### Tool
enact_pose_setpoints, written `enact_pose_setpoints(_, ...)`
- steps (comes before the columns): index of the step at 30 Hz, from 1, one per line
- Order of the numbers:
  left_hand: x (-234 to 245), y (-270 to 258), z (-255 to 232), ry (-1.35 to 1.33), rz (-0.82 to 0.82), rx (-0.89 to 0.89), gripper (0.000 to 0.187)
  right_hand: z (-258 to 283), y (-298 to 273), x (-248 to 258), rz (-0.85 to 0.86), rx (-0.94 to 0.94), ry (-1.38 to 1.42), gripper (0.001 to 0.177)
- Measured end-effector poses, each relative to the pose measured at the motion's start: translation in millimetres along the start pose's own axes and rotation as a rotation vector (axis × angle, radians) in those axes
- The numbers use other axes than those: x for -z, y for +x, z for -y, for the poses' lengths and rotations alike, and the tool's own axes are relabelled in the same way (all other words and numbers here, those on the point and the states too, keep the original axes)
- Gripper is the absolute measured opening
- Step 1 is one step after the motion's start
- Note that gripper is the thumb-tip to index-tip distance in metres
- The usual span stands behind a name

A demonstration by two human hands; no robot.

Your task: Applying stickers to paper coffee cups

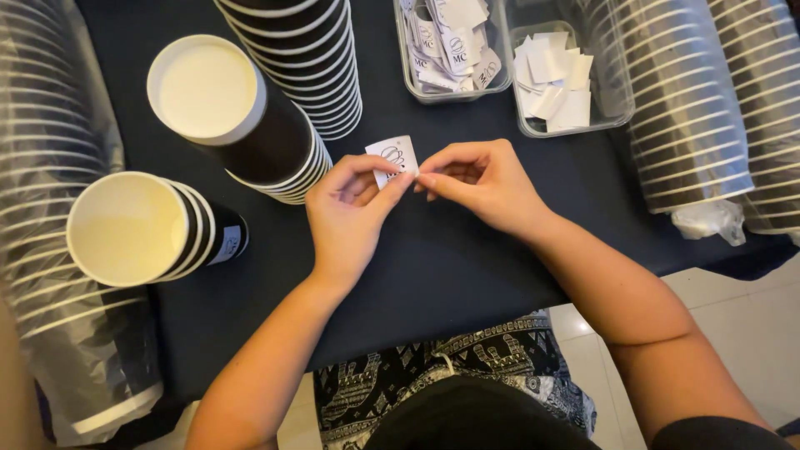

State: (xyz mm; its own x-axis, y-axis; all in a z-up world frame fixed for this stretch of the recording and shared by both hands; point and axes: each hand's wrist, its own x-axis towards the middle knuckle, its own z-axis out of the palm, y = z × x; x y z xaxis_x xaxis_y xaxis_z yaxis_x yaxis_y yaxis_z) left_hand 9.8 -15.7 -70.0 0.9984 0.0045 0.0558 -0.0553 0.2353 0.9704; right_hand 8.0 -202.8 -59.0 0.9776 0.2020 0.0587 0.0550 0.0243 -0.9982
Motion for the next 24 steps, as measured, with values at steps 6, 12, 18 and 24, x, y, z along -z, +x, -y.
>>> enact_pose_setpoints(6, -1, -1, -2, 0.036, 0.012, 0.04, 0.026, 3, -3, 0, 0.002, 0.001, -0.032, 0.011)
enact_pose_setpoints(12, 1, 0, 5, -0.079, 0.013, 0.075, 0.035, 6, -5, 0, 0.024, 0.043, -0.096, 0.011)
enact_pose_setpoints(18, 2, 0, -2, -0.146, 0.052, 0.104, 0.036, 11, -6, -2, 0.009, 0.075, -0.109, 0.008)
enact_pose_setpoints(24, 2, 0, -4, -0.165, 0.066, 0.111, 0.037, 13, -7, -4, 0.006, 0.096, -0.12, 0.007)
